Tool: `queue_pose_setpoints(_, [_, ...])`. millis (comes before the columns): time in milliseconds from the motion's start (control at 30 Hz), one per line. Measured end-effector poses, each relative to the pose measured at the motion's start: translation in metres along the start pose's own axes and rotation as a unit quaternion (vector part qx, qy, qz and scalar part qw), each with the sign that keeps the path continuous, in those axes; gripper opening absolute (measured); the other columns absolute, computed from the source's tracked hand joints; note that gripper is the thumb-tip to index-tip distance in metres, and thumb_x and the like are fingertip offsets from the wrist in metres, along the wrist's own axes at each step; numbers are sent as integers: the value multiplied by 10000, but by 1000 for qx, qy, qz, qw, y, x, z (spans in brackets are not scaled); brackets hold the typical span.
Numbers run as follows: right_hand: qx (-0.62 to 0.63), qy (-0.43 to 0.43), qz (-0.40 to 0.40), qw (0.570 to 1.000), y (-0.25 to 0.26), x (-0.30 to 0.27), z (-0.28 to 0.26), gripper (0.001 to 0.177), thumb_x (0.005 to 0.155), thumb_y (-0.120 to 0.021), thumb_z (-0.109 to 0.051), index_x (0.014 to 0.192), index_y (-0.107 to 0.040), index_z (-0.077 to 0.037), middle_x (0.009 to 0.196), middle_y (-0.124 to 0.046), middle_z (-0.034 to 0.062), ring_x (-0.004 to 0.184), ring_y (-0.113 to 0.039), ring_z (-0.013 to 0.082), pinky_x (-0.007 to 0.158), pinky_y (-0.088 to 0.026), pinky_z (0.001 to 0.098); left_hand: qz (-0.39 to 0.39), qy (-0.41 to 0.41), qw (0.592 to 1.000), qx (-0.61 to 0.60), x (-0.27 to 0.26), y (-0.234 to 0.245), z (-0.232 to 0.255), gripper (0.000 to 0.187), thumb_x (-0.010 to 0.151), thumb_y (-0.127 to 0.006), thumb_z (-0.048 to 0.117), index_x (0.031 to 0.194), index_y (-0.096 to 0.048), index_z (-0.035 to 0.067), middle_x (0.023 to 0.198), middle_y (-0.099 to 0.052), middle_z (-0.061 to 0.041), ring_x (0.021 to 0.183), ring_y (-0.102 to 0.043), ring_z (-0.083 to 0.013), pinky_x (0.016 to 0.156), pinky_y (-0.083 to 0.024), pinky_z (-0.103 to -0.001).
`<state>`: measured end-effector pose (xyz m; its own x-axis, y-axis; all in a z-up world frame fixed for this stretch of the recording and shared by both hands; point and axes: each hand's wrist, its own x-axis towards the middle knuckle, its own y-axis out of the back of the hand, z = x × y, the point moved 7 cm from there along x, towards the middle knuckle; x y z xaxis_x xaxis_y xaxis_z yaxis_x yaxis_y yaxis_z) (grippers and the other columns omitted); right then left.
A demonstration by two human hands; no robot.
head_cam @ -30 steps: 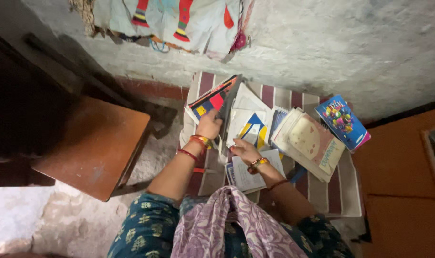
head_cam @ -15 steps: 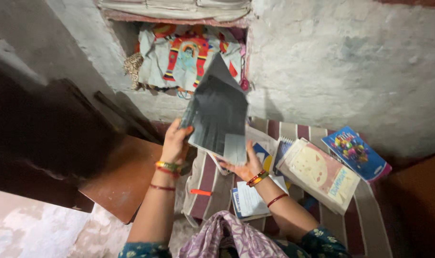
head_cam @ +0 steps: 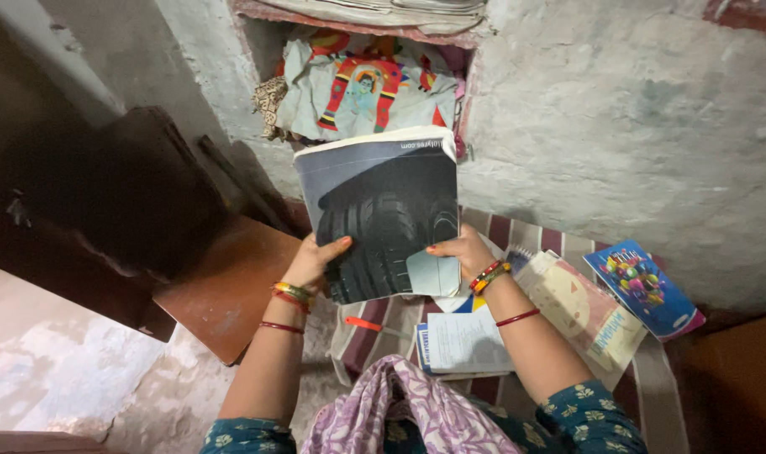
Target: The person picks up various textbooks and notebooks from a table and places them onto a wall shelf. They handle each book individually, aligning them into neat stacks by subject and size.
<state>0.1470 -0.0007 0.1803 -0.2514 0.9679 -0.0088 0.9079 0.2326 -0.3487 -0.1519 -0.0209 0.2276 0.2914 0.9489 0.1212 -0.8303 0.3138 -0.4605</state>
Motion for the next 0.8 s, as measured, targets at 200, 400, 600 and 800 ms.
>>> queue_pose_setpoints(200, [6,38,1,999,-42,32,-14,567,811,-689,100,1347,-566,-39,1069,-705,106,906,-713,182,808,-593,348,55,-3,999,-1,24,43,10,319,908,-753,98,1196,-665,-7,1068,-733,-82,907,-699,-174,809,-571,-335])
queue_pose_setpoints(400, [117,-31,-82,989,-109,48,2,537,867,-603,8,1395,-509,-28,1220,-695,144,1096,-713,280,907,-609,476,114,-14,990,-84,43,95,53,328,892,-718,87,1207,-643,27,1041,-728,-67,891,-708,-196,778,-584,-361])
queue_pose_setpoints(600, [185,6,-32,982,-155,91,41,391,922,-622,-66,1306,-549,-91,1209,-706,113,1060,-713,306,871,-591,532,148,26,984,-91,72,144,58,327,868,-660,47,1194,-646,42,1025,-729,-79,885,-713,-235,768,-597,-408])
queue_pose_setpoints(800, [243,-7,67,968,-159,119,82,341,890,-647,-34,1229,-654,-72,1155,-743,99,1026,-724,263,855,-599,443,25,69,992,-100,103,158,50,338,842,-647,9,1180,-651,4,1039,-730,-105,911,-717,-246,813,-597,-392])
